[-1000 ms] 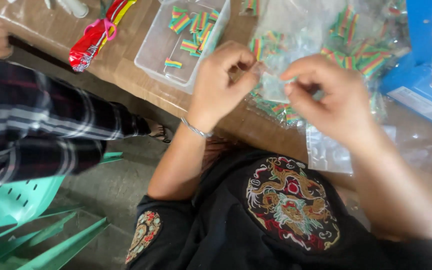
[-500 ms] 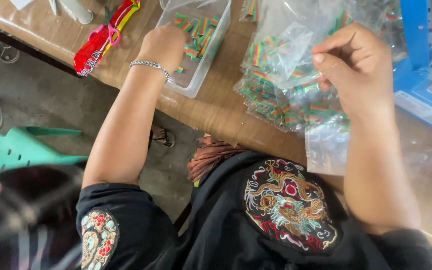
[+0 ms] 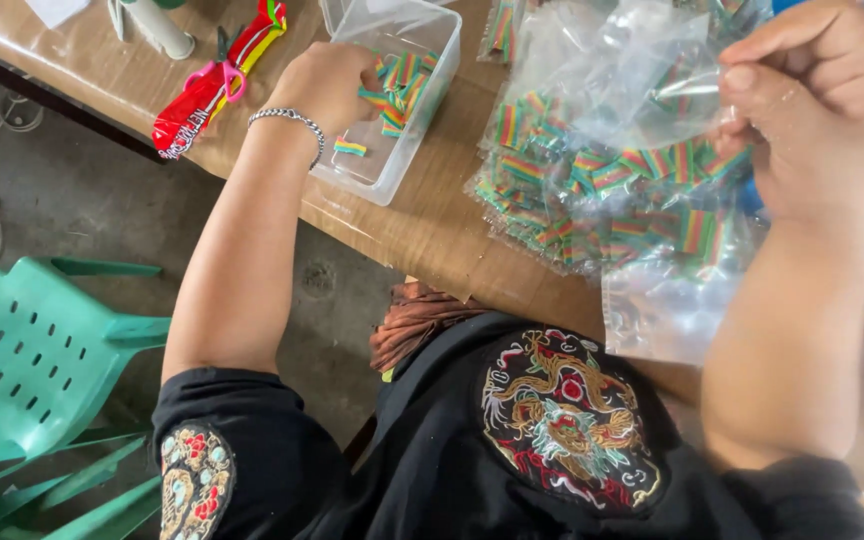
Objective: Packaging small colorful strips by sorting them into containers and bagging them before sealing with a heat sealer.
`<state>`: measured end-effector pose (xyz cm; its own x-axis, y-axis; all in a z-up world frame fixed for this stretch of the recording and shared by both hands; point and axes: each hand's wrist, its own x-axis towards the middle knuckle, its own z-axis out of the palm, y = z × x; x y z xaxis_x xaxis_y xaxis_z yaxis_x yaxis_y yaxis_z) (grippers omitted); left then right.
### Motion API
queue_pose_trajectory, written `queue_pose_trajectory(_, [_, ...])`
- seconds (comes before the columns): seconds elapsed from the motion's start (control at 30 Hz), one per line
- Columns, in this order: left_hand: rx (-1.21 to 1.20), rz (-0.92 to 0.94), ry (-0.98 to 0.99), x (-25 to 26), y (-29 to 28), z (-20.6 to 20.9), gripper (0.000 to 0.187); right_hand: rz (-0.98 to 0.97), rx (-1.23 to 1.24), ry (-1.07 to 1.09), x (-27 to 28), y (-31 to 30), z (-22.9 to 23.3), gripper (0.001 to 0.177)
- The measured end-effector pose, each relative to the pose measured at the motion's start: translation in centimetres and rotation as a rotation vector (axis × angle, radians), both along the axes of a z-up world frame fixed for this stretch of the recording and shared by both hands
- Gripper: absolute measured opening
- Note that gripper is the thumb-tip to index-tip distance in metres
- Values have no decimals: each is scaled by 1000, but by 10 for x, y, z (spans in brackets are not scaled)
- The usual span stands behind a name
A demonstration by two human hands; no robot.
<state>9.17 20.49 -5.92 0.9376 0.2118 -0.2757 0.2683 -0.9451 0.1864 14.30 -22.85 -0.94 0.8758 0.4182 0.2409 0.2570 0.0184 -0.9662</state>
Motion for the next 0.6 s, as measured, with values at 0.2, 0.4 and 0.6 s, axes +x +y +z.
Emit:
queue_pose_trajectory(0.2, [75, -63, -307, 6, 0, 2, 22, -54, -48, -8, 2, -6, -5, 11])
queue_pose_trajectory(0.4, [246, -114, -275, 20, -2, -39, 27, -45, -12, -22, 0, -5, -6, 9])
queue_pose_trajectory(0.6, [-142, -43, -158, 3, 2, -26, 28, -78, -14, 24, 0, -13, -3, 9])
